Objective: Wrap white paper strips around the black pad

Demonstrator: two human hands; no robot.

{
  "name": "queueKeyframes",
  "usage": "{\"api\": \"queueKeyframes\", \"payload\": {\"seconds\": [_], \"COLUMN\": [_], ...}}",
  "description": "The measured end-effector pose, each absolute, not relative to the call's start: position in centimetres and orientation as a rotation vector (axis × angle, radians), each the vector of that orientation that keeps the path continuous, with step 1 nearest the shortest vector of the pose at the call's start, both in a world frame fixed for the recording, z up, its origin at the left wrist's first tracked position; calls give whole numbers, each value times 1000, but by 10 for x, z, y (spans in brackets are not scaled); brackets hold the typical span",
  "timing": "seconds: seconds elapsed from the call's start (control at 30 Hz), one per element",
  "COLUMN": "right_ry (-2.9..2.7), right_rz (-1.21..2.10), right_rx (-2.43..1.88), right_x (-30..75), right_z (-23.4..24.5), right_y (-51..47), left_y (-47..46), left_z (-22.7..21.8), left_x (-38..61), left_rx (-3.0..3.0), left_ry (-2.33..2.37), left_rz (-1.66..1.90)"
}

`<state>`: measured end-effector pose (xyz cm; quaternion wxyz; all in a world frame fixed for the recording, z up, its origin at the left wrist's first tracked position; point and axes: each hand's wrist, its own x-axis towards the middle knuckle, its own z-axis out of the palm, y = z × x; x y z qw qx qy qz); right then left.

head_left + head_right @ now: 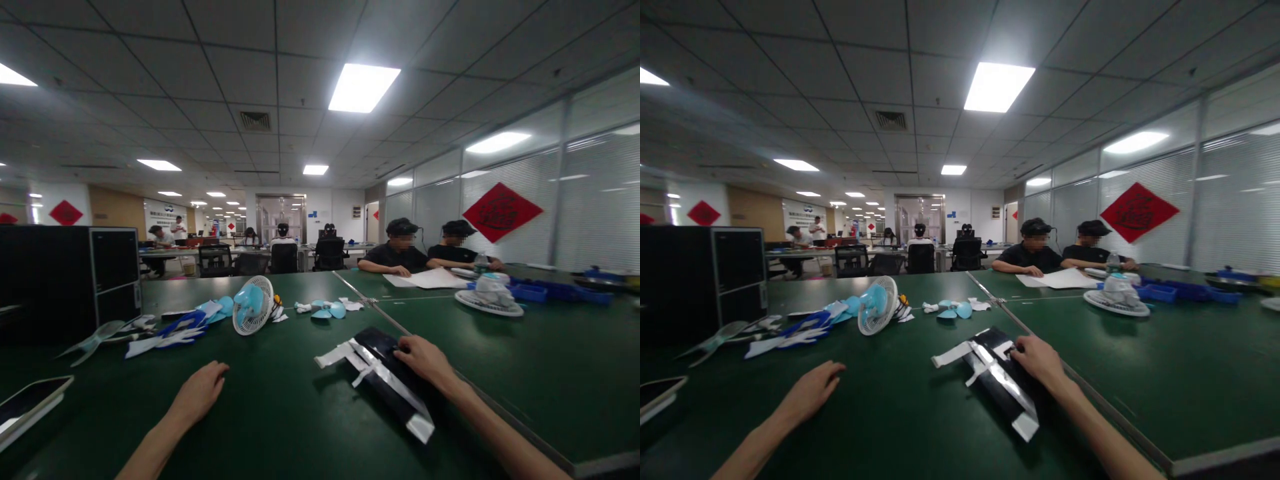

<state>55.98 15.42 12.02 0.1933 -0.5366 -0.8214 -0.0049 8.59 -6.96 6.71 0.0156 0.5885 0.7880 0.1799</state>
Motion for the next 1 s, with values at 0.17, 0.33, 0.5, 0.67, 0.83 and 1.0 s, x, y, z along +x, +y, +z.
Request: {"api": "queueKeyframes", "payload": {"seconds": [0.17, 0.33, 0.5, 0.67, 0.83, 1.0], "right_ry": [-2165, -2135, -2101, -2015, -2044, -2047], "right_rz": [11, 67, -74, 111, 306, 377], "right_rx": [-1766, -1872, -1838, -1804, -1643, -1610], "right_x": [613, 626, 627, 640, 645, 636], "right_z": [113, 105, 103, 103, 81, 69], "right_y": [166, 166, 154, 112, 76, 67], "left_y": [-65, -62, -63, -65, -65, -65], "left_z": [60, 52, 51, 54, 55, 55], "left_x": [81, 71, 68, 73, 75, 77], "left_rx": [1833, 1830, 1832, 1849, 1831, 1846], "left_ry": [2475, 2458, 2451, 2435, 2421, 2446], "left_rz": [543, 509, 560, 557, 530, 517]}}
